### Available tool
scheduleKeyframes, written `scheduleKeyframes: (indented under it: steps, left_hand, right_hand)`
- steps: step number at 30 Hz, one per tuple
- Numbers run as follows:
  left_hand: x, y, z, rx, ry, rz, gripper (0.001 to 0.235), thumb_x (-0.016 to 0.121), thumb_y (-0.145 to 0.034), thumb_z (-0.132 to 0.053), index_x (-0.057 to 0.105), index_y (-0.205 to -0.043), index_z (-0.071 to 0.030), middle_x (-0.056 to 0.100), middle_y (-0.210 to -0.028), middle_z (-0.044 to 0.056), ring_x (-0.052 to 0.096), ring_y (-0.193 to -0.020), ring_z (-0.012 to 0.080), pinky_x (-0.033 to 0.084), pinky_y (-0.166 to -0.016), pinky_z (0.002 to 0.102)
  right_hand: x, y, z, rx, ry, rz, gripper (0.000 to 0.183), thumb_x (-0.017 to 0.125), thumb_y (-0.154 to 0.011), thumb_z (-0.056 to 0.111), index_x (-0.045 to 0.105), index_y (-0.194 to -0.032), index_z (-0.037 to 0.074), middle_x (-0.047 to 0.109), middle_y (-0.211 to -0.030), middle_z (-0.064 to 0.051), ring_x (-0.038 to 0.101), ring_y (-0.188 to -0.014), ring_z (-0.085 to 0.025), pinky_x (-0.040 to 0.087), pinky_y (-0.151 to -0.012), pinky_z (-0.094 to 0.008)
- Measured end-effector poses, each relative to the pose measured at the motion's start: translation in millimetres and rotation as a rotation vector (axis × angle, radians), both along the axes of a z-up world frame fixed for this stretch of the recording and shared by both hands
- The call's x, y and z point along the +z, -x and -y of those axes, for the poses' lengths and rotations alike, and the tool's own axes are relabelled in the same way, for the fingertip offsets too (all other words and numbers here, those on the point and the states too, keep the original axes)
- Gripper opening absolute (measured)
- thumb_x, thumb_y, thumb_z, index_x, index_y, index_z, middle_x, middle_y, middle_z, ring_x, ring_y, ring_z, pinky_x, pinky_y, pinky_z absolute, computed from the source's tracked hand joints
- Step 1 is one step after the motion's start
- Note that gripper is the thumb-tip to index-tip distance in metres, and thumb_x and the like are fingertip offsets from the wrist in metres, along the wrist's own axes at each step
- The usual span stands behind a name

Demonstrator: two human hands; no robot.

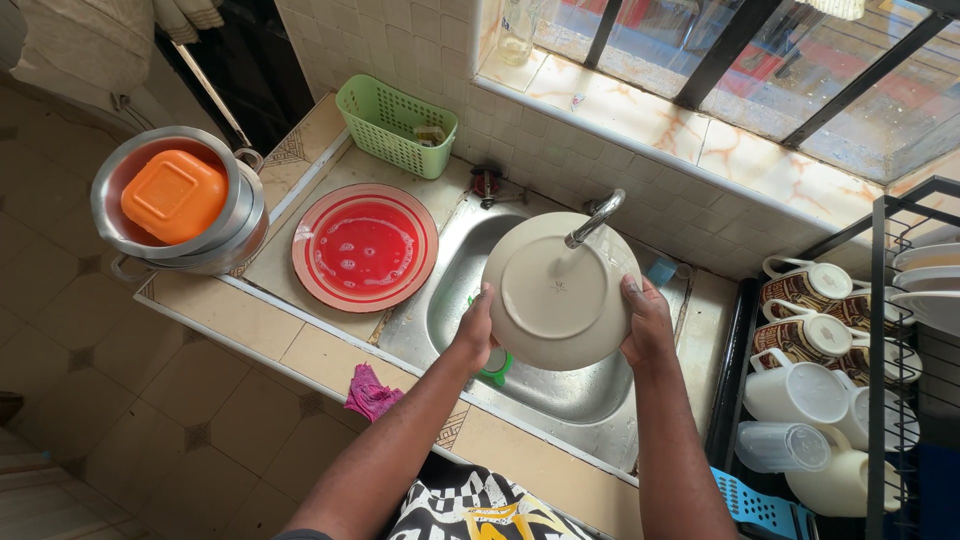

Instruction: Washing and rinsing plates and bowls in a sink and placing them on a drying rack

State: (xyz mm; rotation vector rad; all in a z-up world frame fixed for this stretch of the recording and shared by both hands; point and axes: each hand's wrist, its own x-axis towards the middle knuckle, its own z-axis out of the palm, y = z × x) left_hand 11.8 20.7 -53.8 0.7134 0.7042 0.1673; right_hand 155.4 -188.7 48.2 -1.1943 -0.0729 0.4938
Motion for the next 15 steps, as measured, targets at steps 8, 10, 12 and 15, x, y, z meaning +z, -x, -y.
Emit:
scheduleKeyframes:
  steps: [8,10,12,15]
  left_hand:
    - [30,5,3,0.076,-0.04,0.047,0.043,0.058,-0.102,-0.056,0.063,-0.116,-0.016,0.073,-0.111,0.014,0.074,-0.099,0.0262,0.059,-0.088,0.045]
    - [63,12,9,0.099,0.029,0.1,0.044,0.057,-0.102,-0.054,0.065,-0.121,-0.015,0.073,-0.118,0.014,0.072,-0.106,0.0275,0.058,-0.094,0.047]
    - [96,19,17,0.115,0.202,0.178,0.052,0.061,-0.097,-0.057,0.067,-0.133,-0.021,0.068,-0.135,0.01,0.065,-0.12,0.0267,0.05,-0.108,0.047]
    - [104,23,17,0.064,0.302,0.252,0.062,0.06,-0.092,-0.063,0.068,-0.132,-0.017,0.069,-0.133,0.011,0.066,-0.12,0.0288,0.049,-0.109,0.046]
  right_hand:
    - [-31,10,24,-0.038,-0.033,-0.151,0.032,0.059,-0.104,0.027,0.062,-0.131,0.009,0.074,-0.107,-0.018,0.074,-0.094,-0.035,0.058,-0.091,-0.055]
    - [-47,9,30,-0.04,-0.049,-0.187,0.032,0.058,-0.105,0.027,0.062,-0.133,0.01,0.073,-0.11,-0.019,0.073,-0.098,-0.037,0.056,-0.094,-0.058]
    - [-59,12,35,-0.035,-0.074,-0.264,0.032,0.058,-0.105,0.029,0.064,-0.133,0.013,0.072,-0.114,-0.018,0.071,-0.104,-0.037,0.053,-0.099,-0.059]
    - [-66,18,37,-0.037,-0.11,-0.328,0.03,0.059,-0.104,0.03,0.066,-0.129,0.015,0.073,-0.115,-0.017,0.071,-0.106,-0.038,0.051,-0.101,-0.06]
